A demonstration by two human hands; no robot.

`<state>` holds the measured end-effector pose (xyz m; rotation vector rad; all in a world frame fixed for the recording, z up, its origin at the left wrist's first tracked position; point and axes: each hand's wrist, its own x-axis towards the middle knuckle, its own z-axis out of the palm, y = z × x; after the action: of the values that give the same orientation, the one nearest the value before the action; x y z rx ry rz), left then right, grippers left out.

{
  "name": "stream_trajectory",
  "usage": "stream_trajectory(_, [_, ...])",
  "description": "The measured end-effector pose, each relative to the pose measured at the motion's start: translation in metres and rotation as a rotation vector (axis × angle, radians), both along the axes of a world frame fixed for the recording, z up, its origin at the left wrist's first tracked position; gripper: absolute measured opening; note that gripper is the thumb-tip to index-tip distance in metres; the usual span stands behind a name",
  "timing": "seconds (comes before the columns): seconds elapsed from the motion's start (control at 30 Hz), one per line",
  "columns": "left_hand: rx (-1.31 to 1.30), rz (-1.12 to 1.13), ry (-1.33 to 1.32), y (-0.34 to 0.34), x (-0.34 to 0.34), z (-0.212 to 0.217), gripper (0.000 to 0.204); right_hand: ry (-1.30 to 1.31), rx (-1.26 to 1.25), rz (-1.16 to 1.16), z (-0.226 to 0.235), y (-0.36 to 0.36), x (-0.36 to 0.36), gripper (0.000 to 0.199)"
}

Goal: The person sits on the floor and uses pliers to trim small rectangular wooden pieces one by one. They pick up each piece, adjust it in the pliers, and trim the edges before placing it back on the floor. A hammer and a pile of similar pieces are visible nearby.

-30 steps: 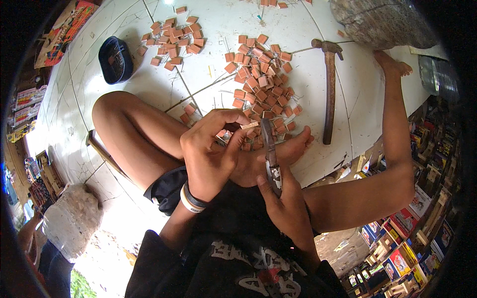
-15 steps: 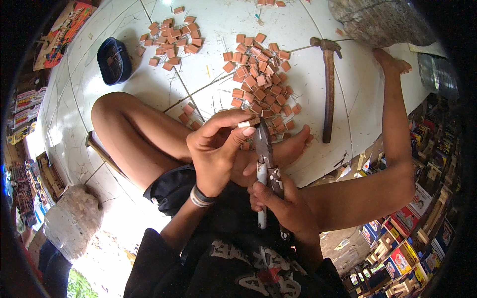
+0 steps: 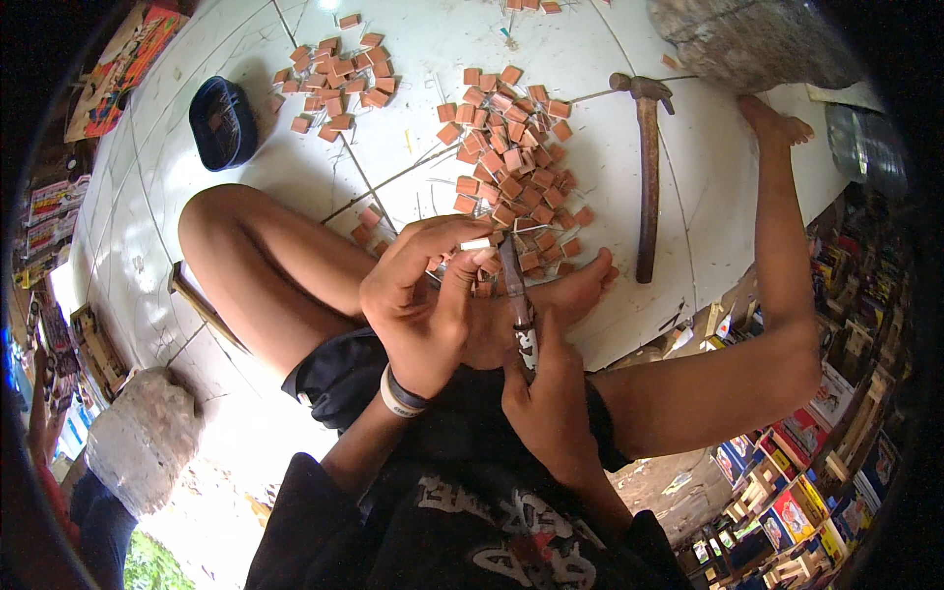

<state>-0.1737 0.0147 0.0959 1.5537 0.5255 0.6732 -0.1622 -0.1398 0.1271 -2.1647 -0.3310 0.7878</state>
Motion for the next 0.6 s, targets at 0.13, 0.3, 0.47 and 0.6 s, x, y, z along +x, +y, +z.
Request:
stream_trajectory(0.13, [-0.239,-0.006,0.004,-0.002,-0.001,0.001,0.014,0.008,0.036,-0.018,0.008,0.002,-0.003,0.037])
stream_trajectory(0.3, [-0.556,-0.007,0.025,0.004,-0.002,0.008,0.015,-0.011,0.002,-0.066,0.014,0.003,-0.001,0.046])
stream_trajectory(0.47, [-0.606,-0.047,0.102,0.012,-0.005,0.013,0.018,0.030,0.006,0.004,0.014,-0.004,0.008,0.047])
stream_trajectory(0.6, [-0.557,-0.049,0.106,0.014,-0.006,0.011,0.017,0.009,0.005,0.034,0.014,-0.003,0.007,0.042])
